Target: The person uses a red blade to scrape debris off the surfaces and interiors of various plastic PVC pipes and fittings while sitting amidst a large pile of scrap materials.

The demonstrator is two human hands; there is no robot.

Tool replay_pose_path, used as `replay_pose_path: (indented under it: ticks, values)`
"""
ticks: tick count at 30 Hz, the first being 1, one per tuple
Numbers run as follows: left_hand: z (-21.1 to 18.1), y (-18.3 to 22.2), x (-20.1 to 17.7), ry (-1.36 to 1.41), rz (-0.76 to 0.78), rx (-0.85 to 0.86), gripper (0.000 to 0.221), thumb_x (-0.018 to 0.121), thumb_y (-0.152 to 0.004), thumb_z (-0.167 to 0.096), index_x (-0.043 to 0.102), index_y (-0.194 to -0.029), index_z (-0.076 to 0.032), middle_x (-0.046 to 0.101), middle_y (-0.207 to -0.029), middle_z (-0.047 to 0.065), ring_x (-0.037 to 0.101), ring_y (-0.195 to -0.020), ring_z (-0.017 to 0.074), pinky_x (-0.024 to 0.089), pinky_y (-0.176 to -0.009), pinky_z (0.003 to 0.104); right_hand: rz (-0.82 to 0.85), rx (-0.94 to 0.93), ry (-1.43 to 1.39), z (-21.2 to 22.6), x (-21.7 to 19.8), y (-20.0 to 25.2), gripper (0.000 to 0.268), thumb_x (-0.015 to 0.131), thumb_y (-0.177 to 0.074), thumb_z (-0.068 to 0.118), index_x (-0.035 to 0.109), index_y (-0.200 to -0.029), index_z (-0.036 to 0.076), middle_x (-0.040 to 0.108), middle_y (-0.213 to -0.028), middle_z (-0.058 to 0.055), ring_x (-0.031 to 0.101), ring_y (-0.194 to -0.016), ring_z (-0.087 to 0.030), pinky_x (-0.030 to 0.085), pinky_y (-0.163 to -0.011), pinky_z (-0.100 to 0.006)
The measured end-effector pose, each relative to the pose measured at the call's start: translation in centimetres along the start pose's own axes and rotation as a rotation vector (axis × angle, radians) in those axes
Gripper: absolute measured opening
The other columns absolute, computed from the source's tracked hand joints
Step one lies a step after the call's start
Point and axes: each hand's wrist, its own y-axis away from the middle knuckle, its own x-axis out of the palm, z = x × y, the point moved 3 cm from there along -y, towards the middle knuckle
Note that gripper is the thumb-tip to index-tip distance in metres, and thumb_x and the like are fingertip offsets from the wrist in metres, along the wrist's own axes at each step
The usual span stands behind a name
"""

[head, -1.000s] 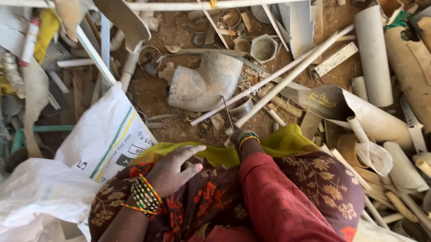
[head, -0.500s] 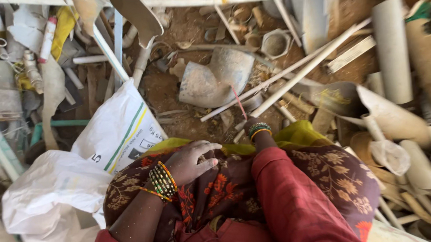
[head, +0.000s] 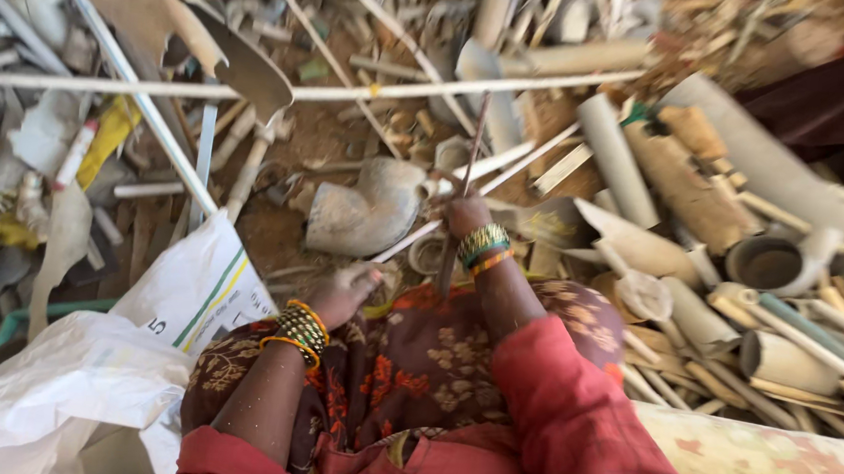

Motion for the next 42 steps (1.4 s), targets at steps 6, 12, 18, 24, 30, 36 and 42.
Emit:
replay_pose_path:
  ticks: [6,12,18,24,30,36,42]
  values:
    - [-0.7,1.6,1.4,0.776,0.129,-0.351,0.062,0.053,-0.091,-0.064,0.065,-0.13,-0.016,0.075,-0.097,0.01,0.07,-0.074,0.0227,0.059,-0.063,0.042,0.225,0.083,0.314,1.6,3.9,16.6,0.022,0.062,-0.093,0.007,0.07,-0.11,-0.004,0.077,-0.093,-0.016,0.073,-0.068,-0.018,0.059,-0.057,-0.03]
    - [0.9,3.4,4.6,0.914,0.13,-0.404,0.053,0.065,-0.089,-0.041,0.06,-0.135,-0.016,0.071,-0.113,0.007,0.069,-0.092,0.0239,0.064,-0.071,0.046,0.684,0.004,-0.006,3.5,7.3,24.2,0.056,0.058,-0.082,-0.004,0.065,-0.135,0.013,0.072,-0.098,-0.011,0.066,-0.069,-0.012,0.054,-0.058,-0.023]
    - [4.7,4.5,4.2,1.097,0.074,-0.082,0.067,0.068,-0.097,-0.006,0.047,-0.16,-0.006,0.059,-0.143,0.018,0.067,-0.108,0.0197,0.056,-0.08,0.029,0.478,0.257,-0.206,1.1,4.8,22.8,0.044,0.06,-0.093,0.013,0.053,-0.137,0.01,0.073,-0.098,-0.005,0.072,-0.069,-0.016,0.059,-0.055,-0.031]
    - [3.1,10.3,-1.5,0.749,0.092,0.204,0.072,0.063,-0.085,-0.006,0.036,-0.15,-0.02,0.06,-0.114,0.02,0.069,-0.085,0.0262,0.062,-0.067,0.035,0.349,0.423,-0.108,-7.3,4.2,24.7,0.06,0.067,-0.089,0.004,0.049,-0.144,0.018,0.067,-0.082,-0.007,0.066,-0.062,-0.016,0.06,-0.058,-0.034]
    - [6.2,7.3,1.0,0.794,-0.147,-0.134,0.036,0.062,-0.09,-0.011,0.056,-0.125,-0.006,0.061,-0.075,0.008,0.055,-0.052,0.0198,0.047,-0.043,0.034,0.367,0.115,-0.167,-3.8,2.0,19.7,0.036,0.066,-0.092,0.008,0.063,-0.127,0.001,0.071,-0.091,-0.014,0.069,-0.074,-0.024,0.059,-0.063,-0.037]
    - [5.4,8.4,2.0,1.184,0.031,0.1,0.018,0.068,-0.1,-0.007,0.056,-0.11,0.003,0.056,-0.073,0.005,0.056,-0.055,0.015,0.047,-0.046,0.028,0.414,-0.698,0.651,8.9,-1.5,17.9,0.056,0.067,-0.083,0.012,0.055,-0.138,0.01,0.063,-0.129,-0.019,0.064,-0.115,-0.032,0.055,-0.095,-0.042]
    - [-1.5,9.4,-0.2,1.015,0.025,0.017,0.057,0.073,-0.081,-0.002,0.049,-0.132,-0.007,0.058,-0.075,0.002,0.055,-0.048,0.01,0.047,-0.04,0.026,0.527,-0.612,1.142,10.3,3.6,24.2,0.068,0.056,-0.098,0.016,0.031,-0.159,0.032,0.065,-0.128,-0.016,0.071,-0.098,-0.029,0.061,-0.077,-0.043]
